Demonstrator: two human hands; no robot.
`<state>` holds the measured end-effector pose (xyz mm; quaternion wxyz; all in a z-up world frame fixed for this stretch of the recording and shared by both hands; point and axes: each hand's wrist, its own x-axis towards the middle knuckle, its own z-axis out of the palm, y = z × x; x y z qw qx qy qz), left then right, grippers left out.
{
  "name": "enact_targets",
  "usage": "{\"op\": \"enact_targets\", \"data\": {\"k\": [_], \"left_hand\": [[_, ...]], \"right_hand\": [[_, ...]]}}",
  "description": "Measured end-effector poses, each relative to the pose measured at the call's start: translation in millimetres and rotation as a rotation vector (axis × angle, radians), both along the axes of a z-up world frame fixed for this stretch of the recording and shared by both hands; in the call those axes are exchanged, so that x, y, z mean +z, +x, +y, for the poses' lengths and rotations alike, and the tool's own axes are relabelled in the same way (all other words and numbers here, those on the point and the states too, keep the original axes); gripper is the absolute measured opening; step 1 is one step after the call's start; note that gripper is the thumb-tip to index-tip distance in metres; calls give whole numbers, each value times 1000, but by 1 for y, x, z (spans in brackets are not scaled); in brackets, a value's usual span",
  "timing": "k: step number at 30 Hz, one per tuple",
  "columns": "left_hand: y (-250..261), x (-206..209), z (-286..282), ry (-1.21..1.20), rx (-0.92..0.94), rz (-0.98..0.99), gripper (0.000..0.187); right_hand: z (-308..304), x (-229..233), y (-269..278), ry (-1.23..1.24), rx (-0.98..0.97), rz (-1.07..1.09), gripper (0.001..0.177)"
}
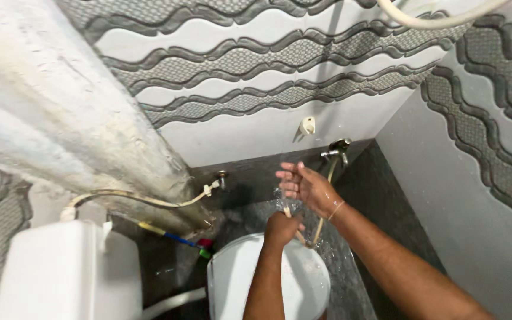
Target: The person performs maintenance on a toilet by flushing it, cleaning the bowl with a brush, and using a thin tool to clear the water inlet holes inside the rim.
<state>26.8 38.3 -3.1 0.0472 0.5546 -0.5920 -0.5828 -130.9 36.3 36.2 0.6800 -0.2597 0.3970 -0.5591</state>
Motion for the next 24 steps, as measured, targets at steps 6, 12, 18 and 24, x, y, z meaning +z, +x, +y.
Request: {"op": "enact_targets", "data": {"k": [6, 12, 18, 24], "left_hand": [[18, 51, 24, 222, -5, 130, 22], [49, 38, 49, 188, 1, 369, 35], [38, -57, 19, 166, 614, 751, 45], [26, -82, 40, 284, 613, 895, 47]], "right_hand": [[60, 10, 49, -203, 251, 946, 35], [95, 33, 54, 54, 5, 885, 37], [124, 43, 82, -241, 148, 1270, 44], [151, 46, 108, 236, 489, 1306, 63]]}}
